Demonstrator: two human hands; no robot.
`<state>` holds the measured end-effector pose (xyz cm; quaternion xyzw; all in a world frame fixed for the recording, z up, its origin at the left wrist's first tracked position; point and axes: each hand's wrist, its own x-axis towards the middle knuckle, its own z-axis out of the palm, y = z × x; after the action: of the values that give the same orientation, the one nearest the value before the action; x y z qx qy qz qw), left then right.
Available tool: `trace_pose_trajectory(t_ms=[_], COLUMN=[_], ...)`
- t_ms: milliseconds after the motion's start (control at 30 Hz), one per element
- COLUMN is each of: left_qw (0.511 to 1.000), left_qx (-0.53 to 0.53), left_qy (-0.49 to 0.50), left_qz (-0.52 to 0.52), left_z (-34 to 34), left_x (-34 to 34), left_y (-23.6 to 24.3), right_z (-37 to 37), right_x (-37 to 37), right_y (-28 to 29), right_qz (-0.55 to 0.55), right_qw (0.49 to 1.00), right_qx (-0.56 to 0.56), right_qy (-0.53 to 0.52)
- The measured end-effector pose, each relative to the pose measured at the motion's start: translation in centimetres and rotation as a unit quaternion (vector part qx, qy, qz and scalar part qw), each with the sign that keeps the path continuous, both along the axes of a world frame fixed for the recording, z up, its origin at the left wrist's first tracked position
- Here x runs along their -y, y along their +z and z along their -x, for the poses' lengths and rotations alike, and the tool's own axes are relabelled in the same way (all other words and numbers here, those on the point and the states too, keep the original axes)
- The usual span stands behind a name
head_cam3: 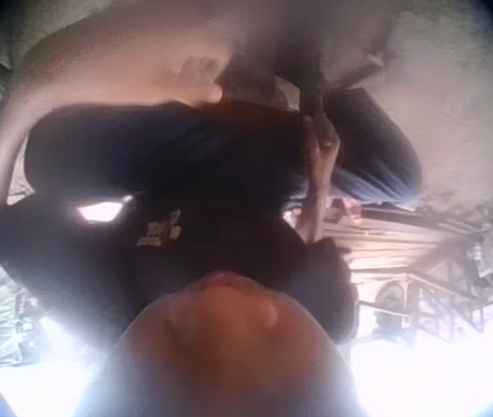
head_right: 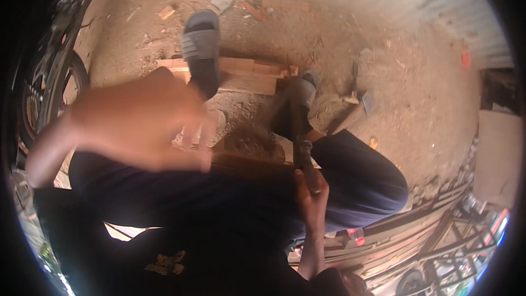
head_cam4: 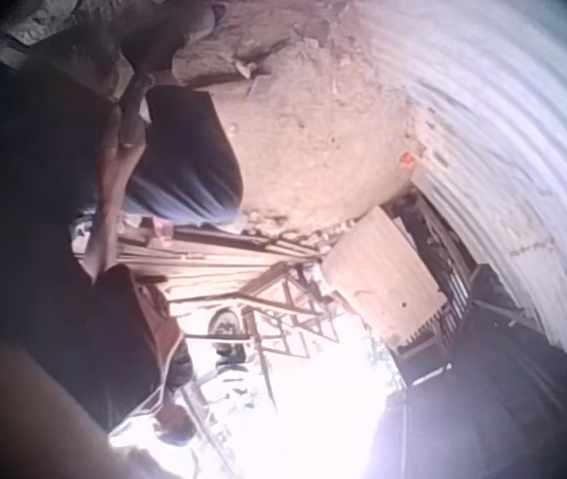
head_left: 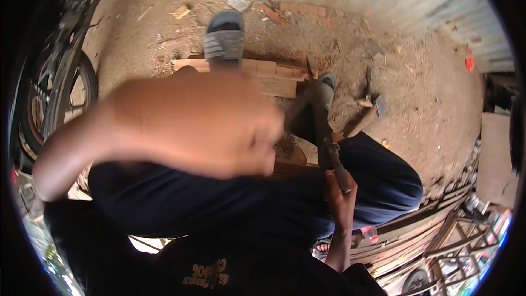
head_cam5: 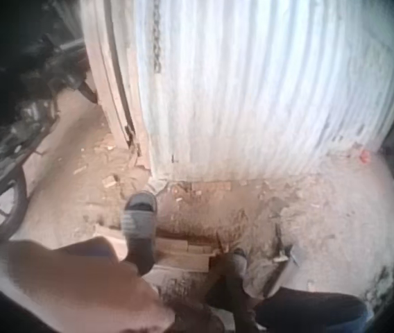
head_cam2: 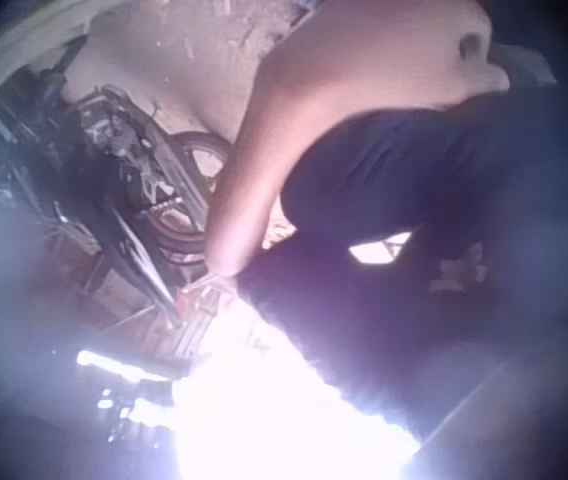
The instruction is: The person sits on the ground and uses a hand saw to cut a small block of wood held between their feet. They repeatedly saw along the wood, occasionally pausing to adjust the piece or clear sawdust.
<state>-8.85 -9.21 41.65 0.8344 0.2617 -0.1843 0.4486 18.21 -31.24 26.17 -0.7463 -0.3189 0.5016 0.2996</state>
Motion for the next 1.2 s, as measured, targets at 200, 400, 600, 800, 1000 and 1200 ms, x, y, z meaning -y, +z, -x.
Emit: trace_pose_trajectory(t_ms=[200,400,600,800,1000,1200], left_qw=[0.885,0.821,0.746,0.57,0.553,0.677], left_qx=[-0.064,0.093,0.125,0.097,0.059,0.118], left_qy=[-0.188,-0.109,0.018,0.179,0.207,0.08], left_qz=[0.42,0.552,0.653,0.796,0.805,0.722], left_z=[-6.2,-7.9,-8.6,-7.8,-8.2,-7.7], left_x=[5.6,6.9,5.9,5.2,4.7,6.3], left_y=[0.7,-2.0,-2.9,-2.6,-2.7,-5.6], right_z=[1.2,1.1,0.7,0.7,0.3,1.0], right_x=[-1.0,-1.9,-0.7,-1.5,-0.2,-0.7], right_y=[1.3,1.6,0.8,1.3,0.1,0.5], right_qz=[0.03,0.07,0.074,0.076,0.067,0.063], right_qw=[0.999,0.991,0.996,0.995,0.996,0.992], right_qx=[0.001,-0.052,-0.023,-0.034,-0.002,-0.057], right_qy=[-0.017,-0.101,-0.05,-0.06,-0.058,-0.094])
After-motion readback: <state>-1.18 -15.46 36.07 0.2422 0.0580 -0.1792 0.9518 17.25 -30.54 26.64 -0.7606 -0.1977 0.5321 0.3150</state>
